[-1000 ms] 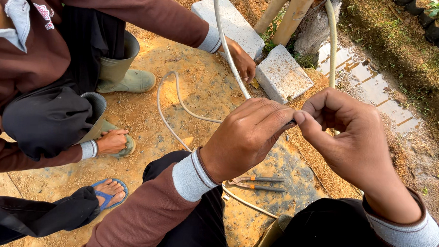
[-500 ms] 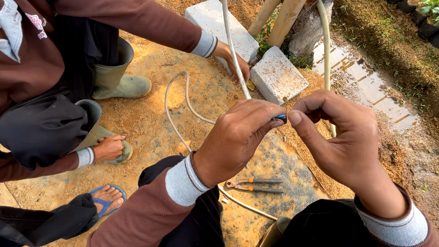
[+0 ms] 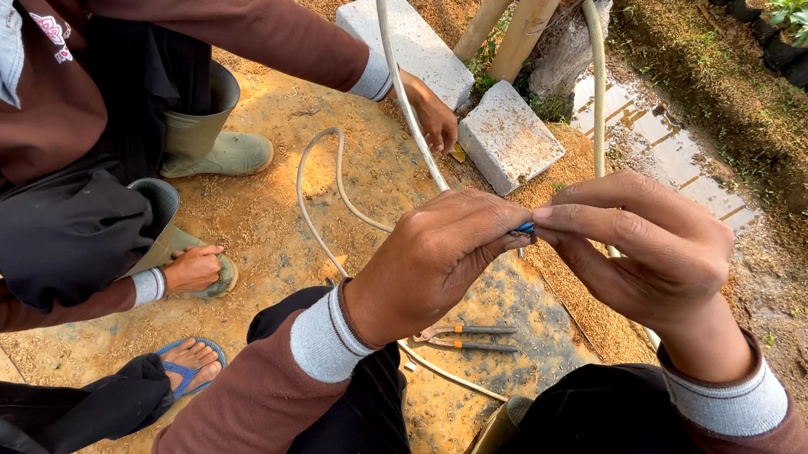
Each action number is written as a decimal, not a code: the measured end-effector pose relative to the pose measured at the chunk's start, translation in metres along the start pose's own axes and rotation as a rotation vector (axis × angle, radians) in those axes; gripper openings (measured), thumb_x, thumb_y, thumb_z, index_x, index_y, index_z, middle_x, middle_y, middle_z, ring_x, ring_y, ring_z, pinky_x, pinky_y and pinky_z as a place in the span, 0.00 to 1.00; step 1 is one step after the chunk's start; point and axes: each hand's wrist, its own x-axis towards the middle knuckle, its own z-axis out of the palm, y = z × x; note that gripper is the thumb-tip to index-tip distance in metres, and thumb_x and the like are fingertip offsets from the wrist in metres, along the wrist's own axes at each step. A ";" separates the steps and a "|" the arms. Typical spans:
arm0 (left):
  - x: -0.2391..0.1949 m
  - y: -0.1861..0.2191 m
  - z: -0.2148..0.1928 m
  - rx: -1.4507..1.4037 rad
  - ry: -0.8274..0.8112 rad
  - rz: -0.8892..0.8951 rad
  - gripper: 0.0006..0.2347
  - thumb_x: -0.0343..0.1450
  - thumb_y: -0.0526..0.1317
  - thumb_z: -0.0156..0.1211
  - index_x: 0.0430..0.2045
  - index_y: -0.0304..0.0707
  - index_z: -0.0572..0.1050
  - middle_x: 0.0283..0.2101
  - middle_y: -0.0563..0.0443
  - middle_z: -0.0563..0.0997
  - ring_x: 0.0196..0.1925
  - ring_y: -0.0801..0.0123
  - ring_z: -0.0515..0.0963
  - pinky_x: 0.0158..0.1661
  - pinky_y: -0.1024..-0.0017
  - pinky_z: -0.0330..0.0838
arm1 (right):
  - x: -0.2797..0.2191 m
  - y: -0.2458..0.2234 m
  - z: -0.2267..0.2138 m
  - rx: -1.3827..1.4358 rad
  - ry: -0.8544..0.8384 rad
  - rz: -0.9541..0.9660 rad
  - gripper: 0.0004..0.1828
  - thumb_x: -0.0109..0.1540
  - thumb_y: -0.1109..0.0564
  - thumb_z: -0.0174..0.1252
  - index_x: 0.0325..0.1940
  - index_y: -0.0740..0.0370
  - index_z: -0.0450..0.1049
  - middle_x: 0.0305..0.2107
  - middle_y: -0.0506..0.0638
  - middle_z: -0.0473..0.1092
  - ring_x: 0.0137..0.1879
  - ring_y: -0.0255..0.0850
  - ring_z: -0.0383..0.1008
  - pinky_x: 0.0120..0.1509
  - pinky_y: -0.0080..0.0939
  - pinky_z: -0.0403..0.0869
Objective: The person strips the outer insulation of a white cable and twists the inner wires together. They use pliers to crimp the connection and secure the wires.
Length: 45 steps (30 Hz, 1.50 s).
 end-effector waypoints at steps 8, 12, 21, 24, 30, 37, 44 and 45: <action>-0.002 0.001 -0.002 -0.024 -0.029 0.009 0.09 0.77 0.31 0.61 0.51 0.31 0.74 0.46 0.43 0.82 0.47 0.56 0.84 0.47 0.65 0.78 | 0.005 -0.003 -0.001 -0.089 -0.026 -0.052 0.14 0.54 0.67 0.72 0.42 0.63 0.81 0.33 0.55 0.76 0.37 0.44 0.79 0.40 0.39 0.77; -0.002 0.000 0.000 -0.016 -0.026 0.031 0.10 0.77 0.30 0.61 0.52 0.31 0.73 0.45 0.43 0.81 0.46 0.57 0.83 0.46 0.65 0.77 | 0.006 0.000 -0.005 -0.094 -0.051 -0.111 0.14 0.53 0.65 0.71 0.43 0.59 0.81 0.35 0.54 0.75 0.39 0.45 0.79 0.42 0.41 0.78; -0.004 0.003 -0.001 -0.094 -0.090 -0.026 0.09 0.76 0.31 0.62 0.50 0.31 0.74 0.41 0.45 0.81 0.44 0.58 0.83 0.41 0.66 0.77 | 0.004 0.006 -0.011 -0.192 -0.099 -0.214 0.10 0.55 0.59 0.68 0.41 0.56 0.83 0.37 0.50 0.77 0.42 0.45 0.79 0.42 0.44 0.77; -0.006 0.005 -0.006 -0.116 -0.102 0.003 0.10 0.77 0.30 0.61 0.52 0.31 0.74 0.42 0.43 0.81 0.45 0.57 0.83 0.44 0.65 0.77 | 0.005 0.009 -0.012 -0.253 -0.105 -0.288 0.09 0.55 0.59 0.67 0.40 0.59 0.83 0.37 0.49 0.78 0.42 0.45 0.79 0.39 0.43 0.76; -0.006 0.005 -0.007 -0.128 -0.106 0.026 0.08 0.78 0.31 0.62 0.49 0.30 0.74 0.46 0.42 0.81 0.48 0.54 0.83 0.48 0.65 0.78 | 0.003 0.008 -0.008 -0.191 -0.114 -0.269 0.08 0.56 0.58 0.67 0.39 0.59 0.82 0.38 0.50 0.78 0.44 0.46 0.79 0.41 0.44 0.77; -0.009 0.004 -0.009 -0.154 -0.141 0.002 0.08 0.78 0.32 0.61 0.49 0.29 0.74 0.45 0.41 0.81 0.49 0.53 0.83 0.49 0.64 0.78 | 0.000 0.005 -0.005 -0.194 -0.103 -0.270 0.10 0.56 0.59 0.68 0.42 0.59 0.83 0.38 0.51 0.77 0.44 0.45 0.78 0.43 0.44 0.79; -0.011 0.005 -0.011 -0.167 -0.136 0.007 0.07 0.80 0.34 0.60 0.49 0.30 0.74 0.44 0.42 0.81 0.49 0.55 0.83 0.50 0.64 0.78 | -0.002 0.006 -0.004 -0.161 -0.109 -0.289 0.11 0.57 0.58 0.66 0.44 0.58 0.82 0.38 0.51 0.76 0.44 0.45 0.78 0.45 0.45 0.79; -0.011 0.005 -0.012 -0.161 -0.138 0.003 0.07 0.79 0.34 0.60 0.49 0.30 0.74 0.43 0.43 0.81 0.48 0.55 0.82 0.50 0.64 0.77 | -0.002 0.008 -0.004 -0.157 -0.116 -0.301 0.11 0.57 0.58 0.65 0.44 0.58 0.82 0.39 0.51 0.77 0.44 0.45 0.78 0.45 0.46 0.79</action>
